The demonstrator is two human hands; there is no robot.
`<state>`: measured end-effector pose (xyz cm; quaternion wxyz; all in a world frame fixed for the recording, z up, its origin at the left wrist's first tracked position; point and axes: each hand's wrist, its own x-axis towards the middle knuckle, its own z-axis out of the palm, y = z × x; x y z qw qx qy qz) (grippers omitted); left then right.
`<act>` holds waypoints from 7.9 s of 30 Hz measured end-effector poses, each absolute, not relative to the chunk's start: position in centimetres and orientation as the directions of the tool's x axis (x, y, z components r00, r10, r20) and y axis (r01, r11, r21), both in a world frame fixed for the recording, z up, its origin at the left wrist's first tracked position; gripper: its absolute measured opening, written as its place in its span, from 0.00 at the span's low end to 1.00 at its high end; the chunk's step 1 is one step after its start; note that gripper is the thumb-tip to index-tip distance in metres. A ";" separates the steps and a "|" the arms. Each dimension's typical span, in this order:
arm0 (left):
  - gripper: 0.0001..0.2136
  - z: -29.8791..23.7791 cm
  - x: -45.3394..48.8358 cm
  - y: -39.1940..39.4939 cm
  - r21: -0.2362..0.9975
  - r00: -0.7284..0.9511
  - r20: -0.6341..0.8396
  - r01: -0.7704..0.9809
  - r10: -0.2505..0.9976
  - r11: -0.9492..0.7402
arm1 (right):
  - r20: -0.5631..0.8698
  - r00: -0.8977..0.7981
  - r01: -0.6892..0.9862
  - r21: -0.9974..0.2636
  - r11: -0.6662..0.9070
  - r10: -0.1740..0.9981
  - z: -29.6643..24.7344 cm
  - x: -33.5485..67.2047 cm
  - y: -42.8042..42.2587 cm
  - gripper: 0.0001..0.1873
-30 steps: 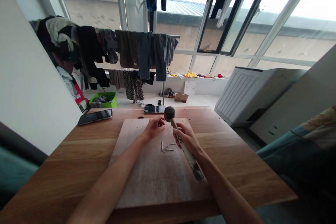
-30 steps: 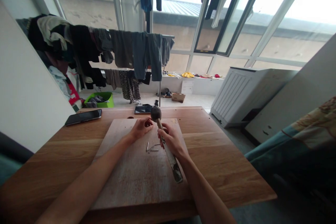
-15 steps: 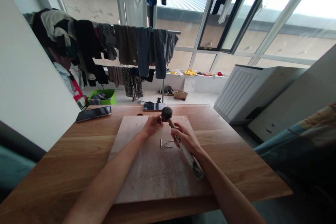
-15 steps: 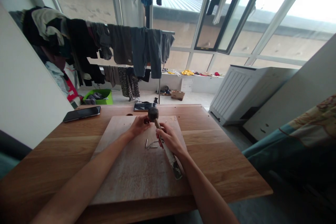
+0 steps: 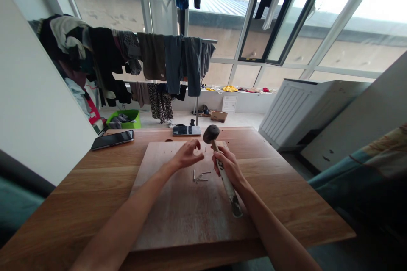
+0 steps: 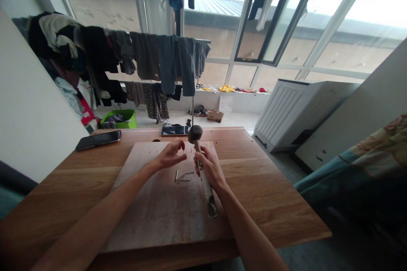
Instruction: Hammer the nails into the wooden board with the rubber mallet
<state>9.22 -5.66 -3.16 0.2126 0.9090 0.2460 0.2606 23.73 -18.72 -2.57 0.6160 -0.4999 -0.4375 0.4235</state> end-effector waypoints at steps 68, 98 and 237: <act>0.12 -6.3 6.9 -2.7 0.803 0.591 0.401 0.142 0.700 -0.579 | 0.107 0.236 0.128 -0.989 0.078 0.966 -1.9 19.8 -16.4 0.14; 0.07 0.0 5.7 -9.8 0.287 0.963 0.020 0.253 0.269 -0.924 | 0.099 0.321 0.074 -0.994 0.080 0.942 -1.2 20.4 -17.1 0.14; 0.07 -5.4 1.2 -0.2 0.722 0.690 0.361 0.219 0.628 -0.656 | 0.084 -0.002 -0.046 -0.995 0.083 0.997 -3.0 16.0 -15.3 0.12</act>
